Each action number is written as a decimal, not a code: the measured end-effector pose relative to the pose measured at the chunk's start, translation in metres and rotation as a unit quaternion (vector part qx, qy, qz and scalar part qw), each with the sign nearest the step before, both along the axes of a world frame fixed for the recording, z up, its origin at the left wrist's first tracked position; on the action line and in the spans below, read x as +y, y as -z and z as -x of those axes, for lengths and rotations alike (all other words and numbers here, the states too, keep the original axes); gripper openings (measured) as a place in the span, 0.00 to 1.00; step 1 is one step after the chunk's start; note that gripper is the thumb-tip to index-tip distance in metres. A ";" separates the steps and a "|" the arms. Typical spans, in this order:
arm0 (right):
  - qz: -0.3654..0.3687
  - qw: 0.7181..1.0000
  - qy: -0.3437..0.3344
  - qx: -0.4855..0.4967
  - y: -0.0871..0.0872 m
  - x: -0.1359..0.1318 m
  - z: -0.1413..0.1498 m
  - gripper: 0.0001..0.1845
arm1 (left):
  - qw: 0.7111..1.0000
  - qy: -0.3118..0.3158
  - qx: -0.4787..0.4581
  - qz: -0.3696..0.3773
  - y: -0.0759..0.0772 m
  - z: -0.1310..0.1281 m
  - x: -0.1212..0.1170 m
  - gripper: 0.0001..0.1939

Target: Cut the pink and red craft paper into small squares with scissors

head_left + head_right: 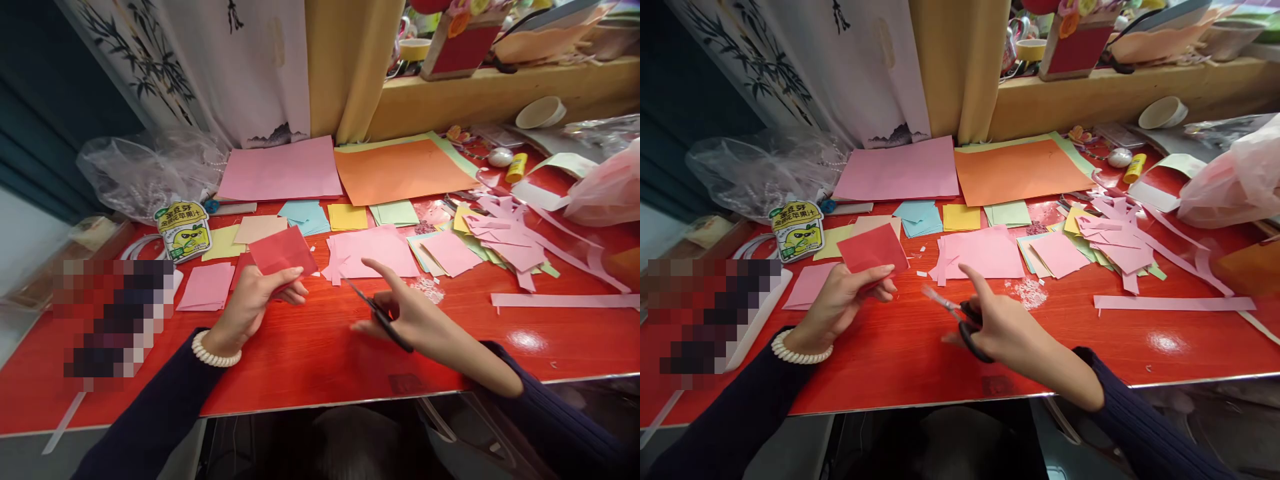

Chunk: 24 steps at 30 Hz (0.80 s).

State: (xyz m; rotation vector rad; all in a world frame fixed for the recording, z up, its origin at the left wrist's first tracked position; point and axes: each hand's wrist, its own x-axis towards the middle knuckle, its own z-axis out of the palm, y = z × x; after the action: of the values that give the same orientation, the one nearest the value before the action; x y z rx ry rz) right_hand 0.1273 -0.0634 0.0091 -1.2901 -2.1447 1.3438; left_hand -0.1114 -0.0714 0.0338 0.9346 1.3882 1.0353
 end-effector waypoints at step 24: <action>-0.204 0.951 -0.228 -0.038 0.021 0.107 0.034 0.10 | 0.987 0.159 0.000 0.007 0.011 0.014 -0.003 0.15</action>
State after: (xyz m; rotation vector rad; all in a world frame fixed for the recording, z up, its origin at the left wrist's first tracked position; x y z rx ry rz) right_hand 0.0937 0.0440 -0.0120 -0.7211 -2.7026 0.9161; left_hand -0.1250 -0.0744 0.0232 1.1044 1.1965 0.7816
